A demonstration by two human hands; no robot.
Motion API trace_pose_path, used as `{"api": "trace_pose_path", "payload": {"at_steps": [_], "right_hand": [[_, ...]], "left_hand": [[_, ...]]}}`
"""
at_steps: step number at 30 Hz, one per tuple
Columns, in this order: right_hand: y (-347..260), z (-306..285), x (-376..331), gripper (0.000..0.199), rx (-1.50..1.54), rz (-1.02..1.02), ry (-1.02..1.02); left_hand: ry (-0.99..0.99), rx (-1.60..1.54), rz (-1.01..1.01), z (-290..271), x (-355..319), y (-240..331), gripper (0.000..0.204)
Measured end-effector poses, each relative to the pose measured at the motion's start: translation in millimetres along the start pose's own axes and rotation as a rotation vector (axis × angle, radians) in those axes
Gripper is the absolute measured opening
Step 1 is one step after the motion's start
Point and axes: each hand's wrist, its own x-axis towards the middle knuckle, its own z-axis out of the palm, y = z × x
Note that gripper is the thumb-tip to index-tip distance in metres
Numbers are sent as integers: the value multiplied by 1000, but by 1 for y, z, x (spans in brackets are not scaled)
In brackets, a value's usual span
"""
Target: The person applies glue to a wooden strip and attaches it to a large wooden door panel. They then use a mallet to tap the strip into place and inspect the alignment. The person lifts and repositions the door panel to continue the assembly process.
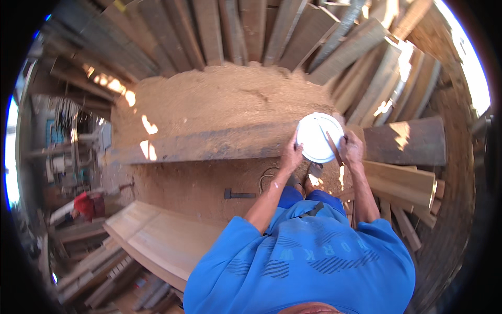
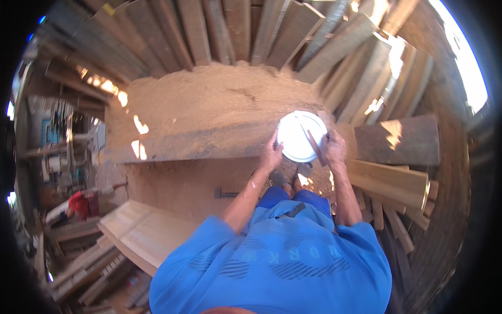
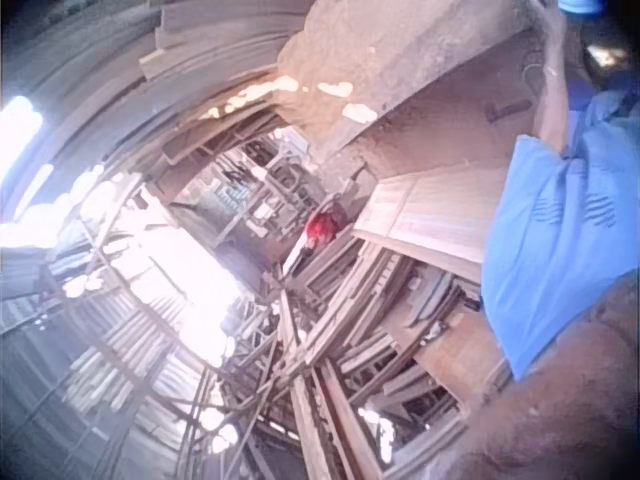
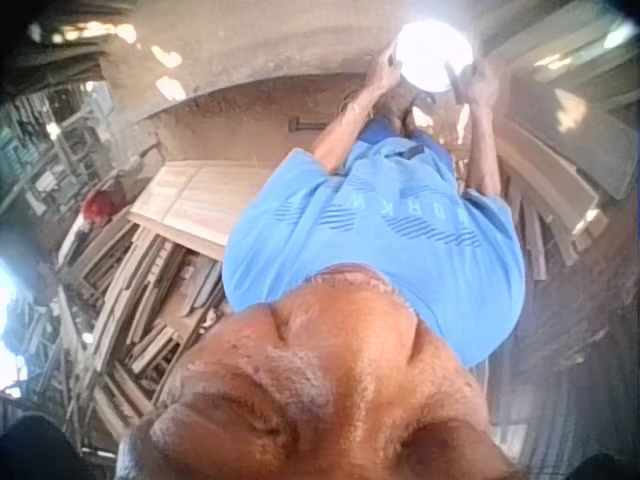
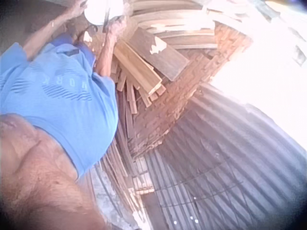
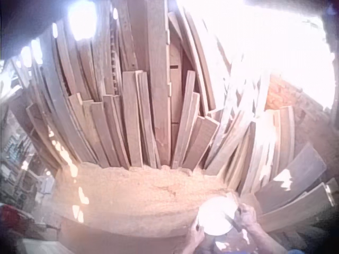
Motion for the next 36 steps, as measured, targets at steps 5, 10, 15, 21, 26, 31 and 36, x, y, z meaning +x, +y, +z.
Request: {"api": "trace_pose_path", "payload": {"at_steps": [5, 10, 15, 21, 26, 31, 36], "right_hand": [[8, -1, -4, 16, 337, 69, -103], [47, 9, 10, 25, 76, 44, -203], [49, 8, 29, 31, -55, -74, -240], [106, 16, 64, 32, 210, 38, -511], [55, -13, 61, 21, 402, 201, -734], [57, -16, 99, 22, 237, 132, -932], [68, -17, 116, 29, 228, 154, -950]], "left_hand": [[17, -155, -33, -4, -5, 9, 58], [91, -229, 133, 34, 13, -26, 66], [203, -176, -33, 51, 11, -38, 65], [211, -203, -39, 27, -13, -7, 64], [180, -228, -209, 34, -14, -6, 55], [309, -401, -278, 44, -22, -6, 52], [297, -482, -291, 41, -25, -5, 51]]}}
